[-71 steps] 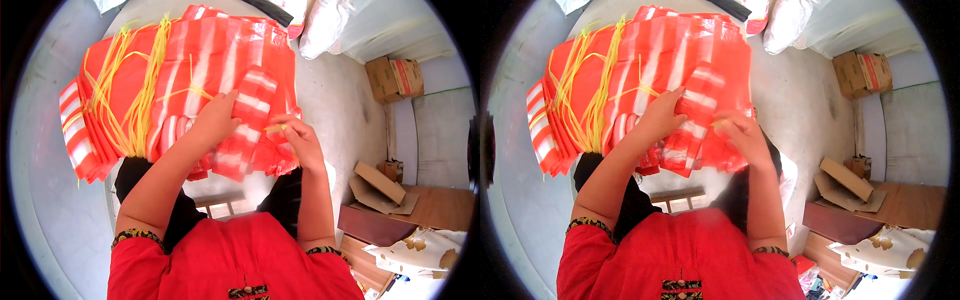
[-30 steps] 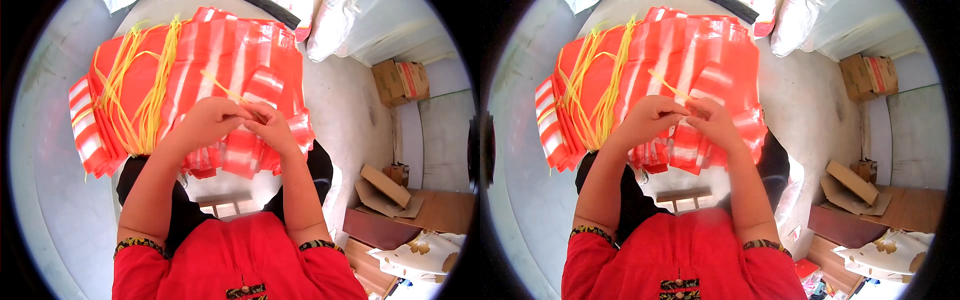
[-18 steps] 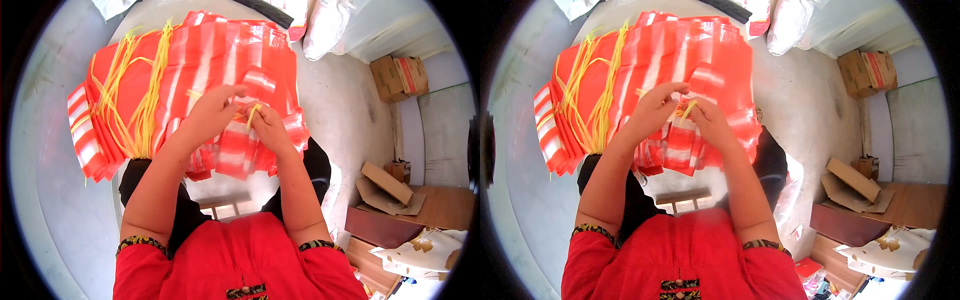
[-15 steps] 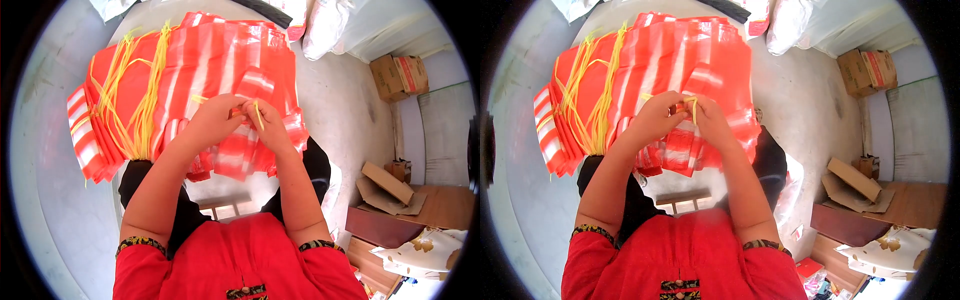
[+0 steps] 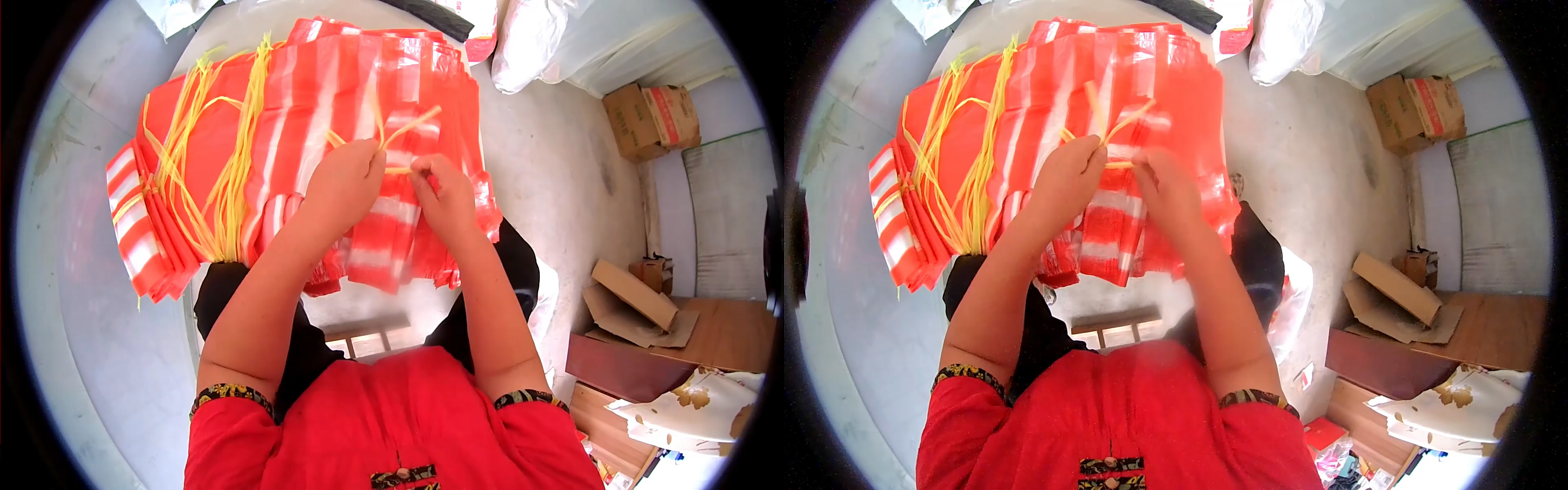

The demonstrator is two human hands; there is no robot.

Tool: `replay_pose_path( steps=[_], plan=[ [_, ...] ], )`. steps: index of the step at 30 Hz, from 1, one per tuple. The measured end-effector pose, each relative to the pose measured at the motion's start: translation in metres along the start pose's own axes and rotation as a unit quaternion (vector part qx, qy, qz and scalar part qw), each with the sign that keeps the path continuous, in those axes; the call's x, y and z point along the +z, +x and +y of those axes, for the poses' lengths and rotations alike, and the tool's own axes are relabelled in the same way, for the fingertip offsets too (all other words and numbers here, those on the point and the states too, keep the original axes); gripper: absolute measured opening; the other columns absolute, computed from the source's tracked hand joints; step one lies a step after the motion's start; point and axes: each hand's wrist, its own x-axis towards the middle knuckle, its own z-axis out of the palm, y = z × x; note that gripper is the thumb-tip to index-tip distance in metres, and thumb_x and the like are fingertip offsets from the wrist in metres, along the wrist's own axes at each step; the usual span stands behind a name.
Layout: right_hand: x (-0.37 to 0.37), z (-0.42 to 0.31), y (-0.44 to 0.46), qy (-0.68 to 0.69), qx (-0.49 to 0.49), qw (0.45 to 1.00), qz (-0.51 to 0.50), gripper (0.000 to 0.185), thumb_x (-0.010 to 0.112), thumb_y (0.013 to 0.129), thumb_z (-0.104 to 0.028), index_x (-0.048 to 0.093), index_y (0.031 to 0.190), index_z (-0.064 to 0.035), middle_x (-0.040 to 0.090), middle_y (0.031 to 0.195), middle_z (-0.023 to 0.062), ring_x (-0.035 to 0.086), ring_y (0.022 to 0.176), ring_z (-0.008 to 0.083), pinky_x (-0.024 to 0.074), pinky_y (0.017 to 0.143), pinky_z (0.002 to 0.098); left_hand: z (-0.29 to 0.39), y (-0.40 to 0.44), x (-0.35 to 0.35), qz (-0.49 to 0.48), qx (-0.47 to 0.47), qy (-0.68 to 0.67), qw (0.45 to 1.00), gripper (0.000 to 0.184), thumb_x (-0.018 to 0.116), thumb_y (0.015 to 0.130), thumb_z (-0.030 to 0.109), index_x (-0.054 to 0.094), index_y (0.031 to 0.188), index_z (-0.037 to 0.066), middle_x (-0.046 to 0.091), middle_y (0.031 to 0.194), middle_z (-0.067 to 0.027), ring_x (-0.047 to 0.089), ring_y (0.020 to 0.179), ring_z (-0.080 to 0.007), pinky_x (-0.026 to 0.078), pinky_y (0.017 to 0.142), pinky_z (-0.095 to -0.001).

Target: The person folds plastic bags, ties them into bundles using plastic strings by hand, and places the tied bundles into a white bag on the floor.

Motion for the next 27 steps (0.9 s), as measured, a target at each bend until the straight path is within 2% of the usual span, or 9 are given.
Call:
replay_pose_path(
  steps=[4,7,10,13,16,19,22,25,27],
  plan=[
    [0.001,-0.008,0.02,-0.149,-0.178,0.973,0.015,0.021,0.065,0.097,-0.008,0.07,0.118,-0.0083,0.072,0.108,0.0113,0.066,0.101,0.0341,0.0557,0.088,0.0431,0.0,0.004,-0.003,-0.002,-0.008,-0.01,1.0,0.023,0.057,0.102,0.019,0.063,0.096,-0.002,0.065,0.091,-0.0244,0.063,0.089,-0.0438,0.049,0.077,-0.0525],
    [0.001,-0.014,0.014,-0.178,-0.239,0.955,-0.012,0.025,0.063,0.097,-0.009,0.07,0.12,-0.0098,0.07,0.107,0.0093,0.065,0.099,0.0335,0.0556,0.087,0.0422,0.005,0.005,-0.007,-0.03,0.013,0.047,0.998,0.02,0.059,0.099,0.018,0.066,0.096,-0.001,0.066,0.092,-0.0213,0.064,0.089,-0.0424,0.051,0.079,-0.0514],
    [0.006,-0.018,0.01,-0.167,-0.234,0.958,0.027,0.026,0.065,0.095,-0.009,0.07,0.12,-0.0081,0.069,0.108,0.0093,0.064,0.1,0.0331,0.0551,0.087,0.042,0.007,0.004,-0.009,-0.062,0.067,0.086,0.992,0.017,0.061,0.097,0.016,0.067,0.095,0.0,0.066,0.094,-0.0175,0.065,0.089,-0.04,0.052,0.08,-0.0498],
    [0.01,-0.016,0.01,-0.065,-0.058,0.996,0.021,0.024,0.066,0.093,-0.007,0.072,0.116,-0.0059,0.068,0.111,0.0099,0.063,0.102,0.0316,0.0543,0.087,0.0411,0.008,0.001,-0.011,-0.056,0.128,0.066,0.988,0.012,0.064,0.096,0.012,0.068,0.095,0.0,0.065,0.095,-0.0158,0.065,0.09,-0.0381,0.053,0.078,-0.0481],
    [0.006,-0.009,0.015,-0.119,-0.123,0.984,0.043,0.031,0.067,0.083,0.01,0.074,0.11,-0.0023,0.068,0.108,0.0099,0.064,0.099,0.0299,0.0551,0.08,0.0384,0.007,0.001,-0.013,-0.043,0.15,0.01,0.988,0.01,0.066,0.094,0.012,0.071,0.095,0.003,0.063,0.093,-0.0143,0.065,0.091,-0.0361,0.054,0.081,-0.0471],
    [0.002,0.0,0.018,-0.09,-0.141,0.986,0.006,0.025,0.064,0.086,0.011,0.073,0.106,-0.0006,0.066,0.101,0.0097,0.063,0.095,0.0242,0.0529,0.077,0.0362,0.006,0.001,-0.012,-0.035,0.13,-0.03,0.991,0.008,0.067,0.093,0.009,0.069,0.094,0.002,0.063,0.092,-0.0151,0.065,0.09,-0.0366,0.054,0.081,-0.0466],
    [-0.012,-0.007,0.019,0.1,0.091,0.977,-0.165,0.017,0.062,0.092,0.006,0.071,0.105,0.0004,0.062,0.091,0.0088,0.06,0.088,0.018,0.0504,0.076,0.0331,0.005,0.002,-0.01,-0.043,0.102,-0.07,0.991,0.009,0.065,0.093,0.009,0.068,0.093,0.0,0.063,0.092,-0.0158,0.065,0.09,-0.0369,0.053,0.08,-0.0457],
    [-0.015,-0.01,0.018,0.104,0.136,0.967,-0.189,0.013,0.067,0.096,-0.012,0.072,0.103,-0.0027,0.069,0.091,0.0113,0.066,0.083,0.0301,0.0525,0.077,0.0401,0.002,0.003,-0.006,-0.043,0.081,-0.089,0.992,0.01,0.065,0.097,0.008,0.066,0.096,-0.002,0.063,0.093,-0.0146,0.064,0.087,-0.0314,0.052,0.077,-0.0397],
    [-0.016,-0.023,0.016,0.037,0.085,0.983,-0.156,0.016,0.066,0.099,-0.016,0.073,0.105,-0.0032,0.071,0.094,0.0111,0.067,0.085,0.0288,0.0532,0.077,0.0396,0.001,0.003,-0.005,-0.045,0.057,-0.124,0.99,0.011,0.065,0.098,0.009,0.065,0.097,-0.002,0.063,0.093,-0.0129,0.064,0.085,-0.0282,0.051,0.077,-0.0383]
  ],
)
